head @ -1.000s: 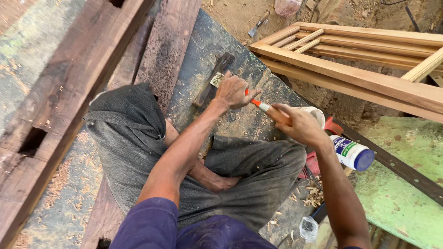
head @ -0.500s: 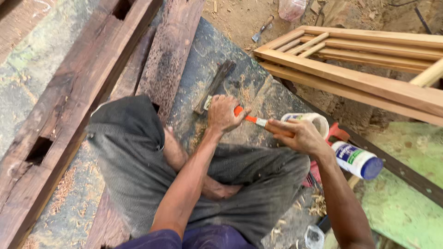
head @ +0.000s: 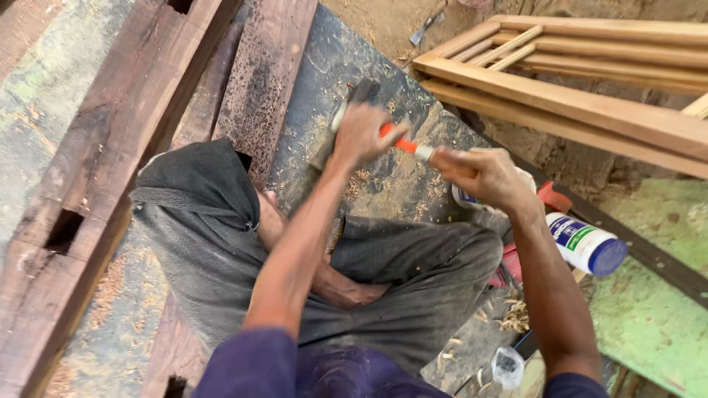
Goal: The person sits on the floor and applies a liquid finish to a small wooden piece using a paintbrush. They repeatedly dip the brush into a container and spread the finish over the wood surface.
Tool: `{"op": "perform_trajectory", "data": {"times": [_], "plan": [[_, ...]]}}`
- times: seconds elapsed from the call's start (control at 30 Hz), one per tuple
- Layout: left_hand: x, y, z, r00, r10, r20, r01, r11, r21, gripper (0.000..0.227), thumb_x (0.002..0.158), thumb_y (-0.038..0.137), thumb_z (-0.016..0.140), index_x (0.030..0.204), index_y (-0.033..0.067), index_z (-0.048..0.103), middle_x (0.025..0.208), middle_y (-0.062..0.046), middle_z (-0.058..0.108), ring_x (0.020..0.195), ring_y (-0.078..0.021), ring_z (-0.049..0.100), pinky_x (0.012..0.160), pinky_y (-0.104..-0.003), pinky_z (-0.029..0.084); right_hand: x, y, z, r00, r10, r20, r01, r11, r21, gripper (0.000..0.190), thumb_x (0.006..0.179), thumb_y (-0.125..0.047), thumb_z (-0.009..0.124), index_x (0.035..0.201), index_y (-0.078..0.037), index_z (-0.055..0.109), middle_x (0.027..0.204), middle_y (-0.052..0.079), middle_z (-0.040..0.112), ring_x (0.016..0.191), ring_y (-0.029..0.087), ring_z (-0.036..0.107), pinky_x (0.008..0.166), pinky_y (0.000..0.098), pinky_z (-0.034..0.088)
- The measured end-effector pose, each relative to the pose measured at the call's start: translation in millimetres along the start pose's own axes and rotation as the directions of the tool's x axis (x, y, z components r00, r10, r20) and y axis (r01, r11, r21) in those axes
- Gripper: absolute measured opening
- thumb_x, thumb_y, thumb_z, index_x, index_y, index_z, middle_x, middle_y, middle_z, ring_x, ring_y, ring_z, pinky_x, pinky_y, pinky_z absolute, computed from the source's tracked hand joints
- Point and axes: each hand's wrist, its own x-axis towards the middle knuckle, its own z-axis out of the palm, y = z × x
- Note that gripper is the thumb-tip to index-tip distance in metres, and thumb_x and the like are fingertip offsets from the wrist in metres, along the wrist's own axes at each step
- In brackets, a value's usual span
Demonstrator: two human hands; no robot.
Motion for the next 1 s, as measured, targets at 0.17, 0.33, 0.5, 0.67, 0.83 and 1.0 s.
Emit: {"op": "perform_trajectory", "data": {"times": [0.17,0.33,0.5,0.67,0.83,1.0], "plan": [[-42,15,9,0.978,0.025,-0.206,-0.017,0.999,0.041,0.048,0.099,0.051,0.054,0.07,0.0152,0.068,0.062,-0.002,0.058,0.063,-0.0194,0.046,0.082,-0.041,0.037,-18,-25,-7,0.984,-0.165,0.063,0.176,0.947,-0.269,0.043,0.082,-0.032,0.083,0.124,-0.031,0.075,0.065,0.008,0.061,0.056,0.021,0.058,0.053,0.0415,0.049],[-32,27,22,0.866,0.228,-0.445,-0.206,0.974,0.098,0.047,0.104,0.054,0.047,0.093,0.0116,0.066,0.083,-0.005,0.06,0.084,-0.023,0.053,0.091,-0.041,0.037,-48,2,-8,0.982,-0.147,-0.115,0.139,0.987,-0.076,0.047,0.081,-0.022,0.084,0.127,-0.021,0.075,0.081,0.01,0.069,0.071,0.021,0.065,0.065,0.0366,0.052],[-54,17,18,0.852,-0.198,-0.484,0.248,0.968,0.04,0.054,0.09,0.049,0.069,0.123,0.0078,0.057,0.112,-0.011,0.057,0.11,-0.0261,0.051,0.102,-0.047,0.038,-96,38,36,0.908,0.253,-0.334,-0.157,0.944,0.289,0.051,0.081,-0.012,0.086,0.13,-0.008,0.072,0.102,0.011,0.076,0.089,0.016,0.072,0.081,0.0288,0.055],[-66,11,23,0.884,-0.246,-0.397,0.346,0.916,0.204,0.09,0.069,0.051,0.087,0.132,0.0011,0.046,0.122,-0.02,0.049,0.116,-0.0339,0.045,0.097,-0.054,0.034,-128,53,83,0.79,0.366,-0.491,-0.082,0.858,0.507,0.049,0.088,-0.011,0.083,0.134,-0.002,0.068,0.123,0.01,0.074,0.11,0.011,0.067,0.099,0.0266,0.052],[-77,26,40,0.966,-0.087,-0.244,0.128,0.98,0.156,0.071,0.094,0.064,0.055,0.139,0.0093,0.053,0.115,-0.009,0.06,0.109,-0.0233,0.054,0.104,-0.045,0.041,-137,42,101,0.865,0.371,-0.338,-0.175,0.855,0.489,0.05,0.085,-0.015,0.083,0.133,-0.01,0.07,0.114,0.01,0.078,0.096,0.012,0.07,0.086,0.0267,0.054],[-62,34,56,0.95,0.311,-0.024,-0.306,0.945,0.114,0.057,0.107,0.061,0.04,0.11,0.0118,0.068,0.106,-0.01,0.067,0.1,-0.0226,0.058,0.104,-0.046,0.04,-116,22,92,0.951,0.252,-0.177,-0.171,0.909,0.38,0.05,0.082,-0.016,0.084,0.13,-0.018,0.072,0.091,0.012,0.075,0.076,0.019,0.07,0.071,0.031,0.055]]}}
